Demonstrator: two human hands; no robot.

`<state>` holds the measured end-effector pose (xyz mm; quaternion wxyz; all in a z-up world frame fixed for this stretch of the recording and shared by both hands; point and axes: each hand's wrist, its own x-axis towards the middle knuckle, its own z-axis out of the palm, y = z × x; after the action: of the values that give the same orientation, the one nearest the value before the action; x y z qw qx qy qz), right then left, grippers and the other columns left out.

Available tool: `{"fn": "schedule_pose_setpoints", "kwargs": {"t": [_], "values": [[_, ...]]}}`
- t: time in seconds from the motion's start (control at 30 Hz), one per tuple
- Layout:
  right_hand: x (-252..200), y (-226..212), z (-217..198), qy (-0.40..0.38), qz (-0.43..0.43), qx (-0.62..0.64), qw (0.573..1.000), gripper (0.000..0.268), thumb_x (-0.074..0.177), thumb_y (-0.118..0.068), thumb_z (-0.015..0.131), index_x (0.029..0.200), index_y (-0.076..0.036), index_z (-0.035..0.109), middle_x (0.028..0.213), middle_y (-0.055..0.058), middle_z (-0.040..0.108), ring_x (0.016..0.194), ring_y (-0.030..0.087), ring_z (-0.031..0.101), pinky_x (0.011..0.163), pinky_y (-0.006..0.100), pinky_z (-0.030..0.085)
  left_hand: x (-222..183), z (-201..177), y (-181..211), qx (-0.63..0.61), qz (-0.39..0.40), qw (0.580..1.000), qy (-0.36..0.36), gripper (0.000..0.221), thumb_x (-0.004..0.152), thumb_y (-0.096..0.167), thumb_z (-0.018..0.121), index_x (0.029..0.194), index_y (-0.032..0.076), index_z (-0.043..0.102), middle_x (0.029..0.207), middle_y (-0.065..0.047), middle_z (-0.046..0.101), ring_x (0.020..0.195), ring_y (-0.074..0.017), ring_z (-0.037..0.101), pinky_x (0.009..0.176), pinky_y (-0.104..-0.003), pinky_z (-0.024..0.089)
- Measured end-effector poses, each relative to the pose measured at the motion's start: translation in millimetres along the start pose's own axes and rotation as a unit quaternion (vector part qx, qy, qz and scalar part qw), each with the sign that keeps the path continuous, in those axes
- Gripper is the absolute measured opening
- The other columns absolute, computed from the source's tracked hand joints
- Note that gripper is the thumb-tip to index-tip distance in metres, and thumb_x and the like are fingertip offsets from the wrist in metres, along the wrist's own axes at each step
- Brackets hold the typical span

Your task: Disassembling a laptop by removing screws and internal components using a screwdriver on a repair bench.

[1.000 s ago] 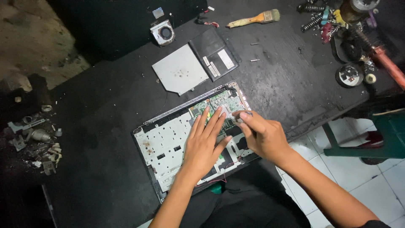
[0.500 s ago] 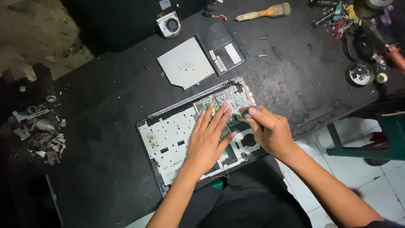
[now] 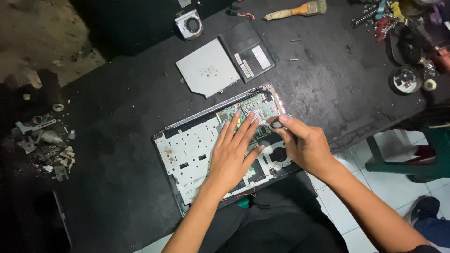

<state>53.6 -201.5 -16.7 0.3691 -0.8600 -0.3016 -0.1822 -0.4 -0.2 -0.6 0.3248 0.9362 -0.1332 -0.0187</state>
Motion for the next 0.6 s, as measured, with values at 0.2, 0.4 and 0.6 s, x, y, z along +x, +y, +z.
{"fn": "schedule_pose_setpoints", "kwargs": {"t": [0.2,0.4,0.6], "values": [[3,-2,2,0.003,0.003,0.0,1.0,0.057,0.089,0.001,0.077,0.134,-0.018,0.047,0.07,0.011,0.074,0.046,0.035,0.064,0.041,0.044,0.047,0,1,-1,-0.006,0.004,1.0,0.011,0.06,0.105,0.037,0.057,0.154,0.005,0.046,0.165,-0.014,0.037,0.157,-0.0377,0.022,0.128,-0.052,0.012],[-33,36,17,0.019,0.001,-0.008,1.0,0.062,0.089,-0.002,0.08,0.137,-0.018,0.044,0.064,0.009,0.067,0.046,0.035,0.061,0.044,0.044,0.049,0,3,-3,-0.001,0.008,1.0,0.019,0.059,0.104,0.036,0.059,0.154,0.006,0.047,0.166,-0.013,0.038,0.157,-0.0368,0.022,0.128,-0.051,0.013],[9,-15,-8,-0.014,0.0,0.029,0.999,0.054,0.091,0.003,0.072,0.134,-0.016,0.045,0.092,0.013,0.08,0.055,0.037,0.07,0.042,0.045,0.05,0,2,-1,0.005,0.005,1.0,0.013,0.06,0.104,0.039,0.057,0.153,0.006,0.047,0.166,-0.013,0.037,0.157,-0.0364,0.022,0.128,-0.051,0.013]]}}
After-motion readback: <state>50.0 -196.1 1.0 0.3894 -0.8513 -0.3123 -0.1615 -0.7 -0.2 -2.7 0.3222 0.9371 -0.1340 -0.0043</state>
